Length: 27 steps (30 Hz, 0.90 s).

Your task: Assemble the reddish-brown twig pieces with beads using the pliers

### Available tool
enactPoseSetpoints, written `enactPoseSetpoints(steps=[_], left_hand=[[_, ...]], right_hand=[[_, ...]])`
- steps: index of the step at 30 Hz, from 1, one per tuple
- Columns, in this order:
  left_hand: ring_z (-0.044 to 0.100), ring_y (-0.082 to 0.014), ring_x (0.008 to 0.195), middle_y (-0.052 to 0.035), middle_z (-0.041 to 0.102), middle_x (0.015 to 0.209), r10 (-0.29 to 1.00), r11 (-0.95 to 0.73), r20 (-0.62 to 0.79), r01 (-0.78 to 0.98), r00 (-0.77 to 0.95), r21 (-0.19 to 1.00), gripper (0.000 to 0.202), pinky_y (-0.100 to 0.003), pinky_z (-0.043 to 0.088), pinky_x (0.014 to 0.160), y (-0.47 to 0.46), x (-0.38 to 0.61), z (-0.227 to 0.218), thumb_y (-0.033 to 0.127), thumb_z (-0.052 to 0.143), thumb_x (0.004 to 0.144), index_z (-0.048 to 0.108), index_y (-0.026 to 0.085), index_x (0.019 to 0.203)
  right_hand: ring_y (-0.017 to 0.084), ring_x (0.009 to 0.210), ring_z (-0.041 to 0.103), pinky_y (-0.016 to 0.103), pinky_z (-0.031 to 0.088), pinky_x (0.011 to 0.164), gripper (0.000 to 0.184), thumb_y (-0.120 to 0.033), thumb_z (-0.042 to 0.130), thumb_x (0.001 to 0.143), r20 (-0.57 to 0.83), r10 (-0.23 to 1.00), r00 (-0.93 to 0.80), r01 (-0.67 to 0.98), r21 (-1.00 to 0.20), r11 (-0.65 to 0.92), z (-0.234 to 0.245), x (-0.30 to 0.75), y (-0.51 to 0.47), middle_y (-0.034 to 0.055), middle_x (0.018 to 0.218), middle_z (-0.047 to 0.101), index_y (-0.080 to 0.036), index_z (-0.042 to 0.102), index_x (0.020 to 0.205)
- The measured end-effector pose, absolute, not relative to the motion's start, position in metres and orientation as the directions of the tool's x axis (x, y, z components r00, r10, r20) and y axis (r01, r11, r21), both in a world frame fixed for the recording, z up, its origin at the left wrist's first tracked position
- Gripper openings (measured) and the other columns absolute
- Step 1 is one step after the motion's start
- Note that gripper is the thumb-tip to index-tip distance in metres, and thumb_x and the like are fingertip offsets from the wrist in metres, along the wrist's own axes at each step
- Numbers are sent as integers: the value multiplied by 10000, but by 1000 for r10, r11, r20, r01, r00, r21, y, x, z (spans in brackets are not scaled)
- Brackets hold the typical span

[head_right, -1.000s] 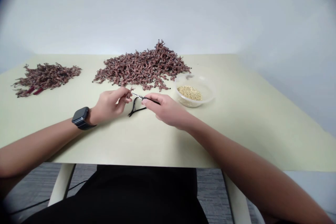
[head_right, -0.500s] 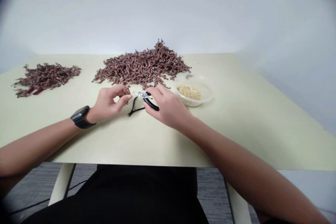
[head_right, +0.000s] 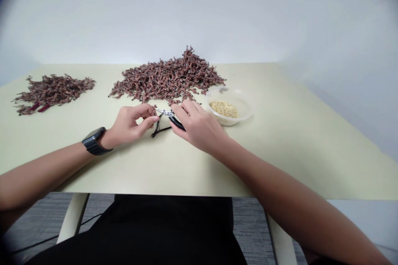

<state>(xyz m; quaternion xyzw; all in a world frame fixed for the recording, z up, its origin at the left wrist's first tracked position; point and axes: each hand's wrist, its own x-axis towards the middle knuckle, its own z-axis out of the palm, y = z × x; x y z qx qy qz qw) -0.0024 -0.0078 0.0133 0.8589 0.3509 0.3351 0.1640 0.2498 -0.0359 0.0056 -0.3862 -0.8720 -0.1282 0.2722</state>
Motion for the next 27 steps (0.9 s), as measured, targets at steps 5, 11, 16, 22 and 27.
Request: enactPoseSetpoints(steps=[5,11,16,22,27], left_hand=[[568,-109,568,-4,671,682,690,-724,467,515,553,459,231,-239,401,554,-6,-4,13,340,628,959,598,172,804],[634,-117,647,-6,701,785,537,-842,506,467,675,270,59,-218,423,578,4,-12,8,139,531,938,576,177,935],[634,-146,727,-36,703,855,378,-906,477,422,794,15,208,-258,479,659,18,-21,7,45,479,923,609,182,1010],[666,-172,846,-73,715,944,228,-951,454,298,861,-87,256,-300,528,751,28,-26,12,57,447,976,633,190,1091],[686,-135,789,-30,726,880,410,-908,566,378,715,181,197,-247,519,716,23,-21,7,89,490,976,626,188,1078]], right_hand=[[274,966,591,381,496,831,328,-287,522,1006,567,602,-563,729,-2,684,7,251,-36,138,1049,617,-149,575,1300],[247,908,603,359,481,789,329,-333,547,994,517,663,-541,705,-151,693,9,252,-35,122,1052,629,-154,601,1266],[215,858,606,335,454,758,308,-352,593,958,404,738,-541,632,-384,673,17,255,-34,83,1006,656,-183,627,1213],[199,849,611,316,451,735,292,-429,575,968,152,815,-558,551,-667,502,27,260,-32,47,1002,691,-229,670,1158],[184,835,612,305,475,727,301,-447,559,979,63,845,-531,485,-796,363,31,259,-31,37,997,682,-228,672,1151]])
